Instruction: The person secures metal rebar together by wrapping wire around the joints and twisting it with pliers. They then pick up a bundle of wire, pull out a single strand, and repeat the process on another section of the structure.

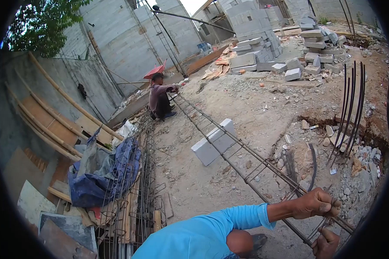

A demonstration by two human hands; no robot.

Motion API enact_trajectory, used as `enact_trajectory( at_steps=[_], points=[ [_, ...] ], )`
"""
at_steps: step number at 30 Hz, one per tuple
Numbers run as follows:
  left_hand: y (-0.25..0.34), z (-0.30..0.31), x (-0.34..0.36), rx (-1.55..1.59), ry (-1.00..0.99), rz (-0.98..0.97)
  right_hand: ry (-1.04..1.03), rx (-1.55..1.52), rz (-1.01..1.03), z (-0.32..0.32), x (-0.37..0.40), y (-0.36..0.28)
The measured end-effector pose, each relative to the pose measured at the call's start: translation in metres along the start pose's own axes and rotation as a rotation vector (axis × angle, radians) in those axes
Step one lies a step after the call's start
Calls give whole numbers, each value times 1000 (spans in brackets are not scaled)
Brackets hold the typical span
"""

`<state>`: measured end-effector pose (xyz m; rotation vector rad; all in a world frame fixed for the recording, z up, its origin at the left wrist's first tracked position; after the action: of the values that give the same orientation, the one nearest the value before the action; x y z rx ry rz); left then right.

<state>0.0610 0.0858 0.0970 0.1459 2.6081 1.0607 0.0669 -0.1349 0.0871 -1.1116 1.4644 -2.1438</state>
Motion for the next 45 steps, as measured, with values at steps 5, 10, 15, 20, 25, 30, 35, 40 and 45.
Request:
enact_trajectory(
  at_steps=[5, 10, 15, 20, 25, 30, 35, 40, 45],
  points=[
    [4, -10, 10, 211, 110, 6, -99, -64, 35, 4, 2, -13],
    [21, 5, 27, 123, 47, -77, 235, 580, 721, 32, 7, -53],
    [-3, -2, 49, -806, -38, 55, 313, 715, 461, 39, 6, -60],
    [-14, 25, 57, -1567, 21, -139, 148, 626, 350, 0, 8, -87],
    [12, 26, 60, -561, 483, -90, -15, 274, 184, -16, -8, -53],
    [11, 15, 60, -174, 329, -126, -153, 51, 127, -30, -18, -22],
    [5, -1, 55, 138, 403, -68, -284, -183, -129, -33, -16, -10],
    [63, 5, 53, 387, 513, -326, -435, 23, 169, -15, -4, -22],
    [63, -6, 62, 61, 134, -141, 186, 857, 604, 40, -19, -19]
  ],
)
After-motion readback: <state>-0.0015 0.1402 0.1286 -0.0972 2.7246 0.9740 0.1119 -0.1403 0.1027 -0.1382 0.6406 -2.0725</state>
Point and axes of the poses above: each hand's wrist, its own x-axis away from the middle knuckle, its own z-axis out of the back of the hand, y = z × x, the point moved 3 cm from there along -x, towards the middle knuckle, and after that the axes turned 6 degrees about -z, right-handed, at the moved point
